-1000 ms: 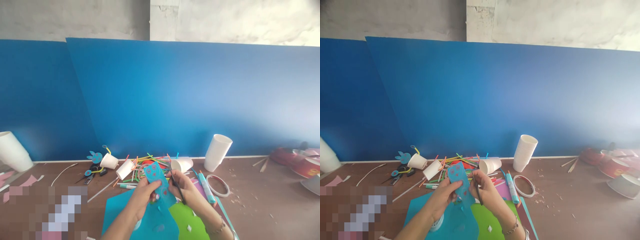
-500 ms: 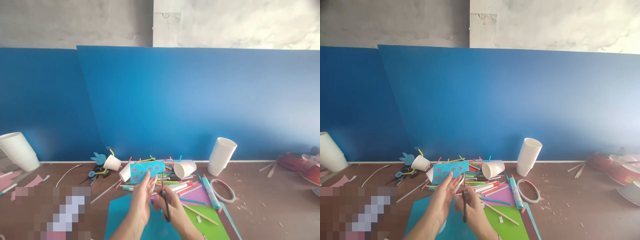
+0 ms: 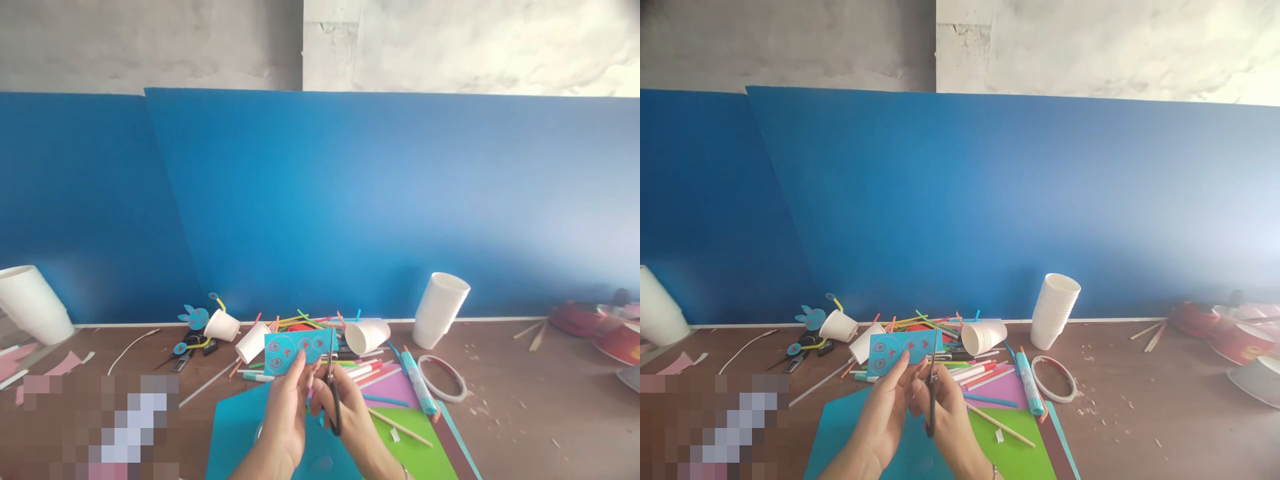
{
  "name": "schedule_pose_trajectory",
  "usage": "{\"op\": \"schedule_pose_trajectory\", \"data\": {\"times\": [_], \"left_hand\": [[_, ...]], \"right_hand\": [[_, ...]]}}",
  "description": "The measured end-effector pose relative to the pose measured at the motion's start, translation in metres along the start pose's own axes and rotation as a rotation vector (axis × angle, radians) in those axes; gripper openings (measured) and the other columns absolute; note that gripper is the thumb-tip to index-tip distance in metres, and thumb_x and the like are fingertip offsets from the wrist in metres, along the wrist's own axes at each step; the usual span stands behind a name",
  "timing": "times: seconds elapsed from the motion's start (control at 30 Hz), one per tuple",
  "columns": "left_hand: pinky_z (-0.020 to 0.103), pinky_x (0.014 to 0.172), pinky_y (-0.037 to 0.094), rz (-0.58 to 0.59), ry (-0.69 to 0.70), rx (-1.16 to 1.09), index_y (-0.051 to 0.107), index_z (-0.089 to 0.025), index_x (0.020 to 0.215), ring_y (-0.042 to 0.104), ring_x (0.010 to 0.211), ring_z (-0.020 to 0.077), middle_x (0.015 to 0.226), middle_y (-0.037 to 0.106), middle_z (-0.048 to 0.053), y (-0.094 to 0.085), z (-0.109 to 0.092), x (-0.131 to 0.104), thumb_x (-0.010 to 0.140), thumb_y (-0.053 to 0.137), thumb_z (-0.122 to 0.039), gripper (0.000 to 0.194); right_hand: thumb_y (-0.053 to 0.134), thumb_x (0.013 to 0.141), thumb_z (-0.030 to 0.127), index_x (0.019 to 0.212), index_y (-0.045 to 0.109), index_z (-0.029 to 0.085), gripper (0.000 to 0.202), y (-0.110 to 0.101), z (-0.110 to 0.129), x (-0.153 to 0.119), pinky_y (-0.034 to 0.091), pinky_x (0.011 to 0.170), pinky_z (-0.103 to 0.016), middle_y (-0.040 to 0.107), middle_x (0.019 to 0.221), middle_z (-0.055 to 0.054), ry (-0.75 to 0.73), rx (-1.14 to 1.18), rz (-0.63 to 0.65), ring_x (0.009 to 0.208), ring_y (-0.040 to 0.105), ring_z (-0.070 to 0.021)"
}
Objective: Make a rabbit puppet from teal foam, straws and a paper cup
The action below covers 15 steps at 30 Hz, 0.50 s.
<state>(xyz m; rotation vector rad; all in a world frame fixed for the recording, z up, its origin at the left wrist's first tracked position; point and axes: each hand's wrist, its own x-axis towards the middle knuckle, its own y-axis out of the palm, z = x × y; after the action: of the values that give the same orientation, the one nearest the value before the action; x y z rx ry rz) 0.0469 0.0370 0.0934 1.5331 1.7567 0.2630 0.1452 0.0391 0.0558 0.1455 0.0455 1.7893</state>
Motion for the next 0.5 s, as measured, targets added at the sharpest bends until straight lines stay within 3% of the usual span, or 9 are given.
{"op": "schedule_pose_trajectory", "data": {"times": [0.13, 0.3, 0.5], "left_hand": [[0.021, 0.054, 0.044, -0.006, 0.014, -0.017, 0.068, -0.01, 0.085, 0.061, 0.067, 0.0146, 0.081, 0.069, 0.008, 0.0009, -0.0007, -0.0012, 0.082, 0.061, -0.036, 0.027], [0.022, 0.051, 0.042, -0.017, 0.014, -0.014, 0.068, -0.011, 0.085, 0.063, 0.07, 0.0171, 0.083, 0.069, 0.01, 0.0004, -0.0001, -0.0006, 0.08, 0.064, -0.038, 0.028], [0.027, 0.068, 0.048, -0.03, 0.058, -0.05, 0.067, -0.012, 0.085, 0.063, 0.088, 0.0217, 0.09, 0.069, 0.011, -0.0029, 0.0024, 0.0048, 0.075, 0.07, -0.034, 0.024]], "right_hand": [[0.055, 0.082, 0.056, 0.078, 0.046, 0.018, 0.04, -0.0019, 0.0013, -0.0002, 0.028, 0.039, -0.017, 0.051, 0.052, 0.005, 0.015, 0.001, -0.002, 0.041, 0.037, -0.0054], [0.057, 0.081, 0.056, 0.078, 0.047, 0.018, 0.04, -0.002, 0.0022, -0.0008, 0.027, 0.038, -0.016, 0.052, 0.052, 0.005, 0.021, 0.007, -0.001, 0.04, 0.038, -0.005], [0.059, 0.078, 0.059, 0.076, 0.048, 0.018, 0.042, -0.0026, -0.0032, 0.0023, 0.027, 0.035, -0.016, 0.049, 0.04, 0.006, 0.048, -0.023, -0.069, 0.035, 0.036, -0.0051]]}}
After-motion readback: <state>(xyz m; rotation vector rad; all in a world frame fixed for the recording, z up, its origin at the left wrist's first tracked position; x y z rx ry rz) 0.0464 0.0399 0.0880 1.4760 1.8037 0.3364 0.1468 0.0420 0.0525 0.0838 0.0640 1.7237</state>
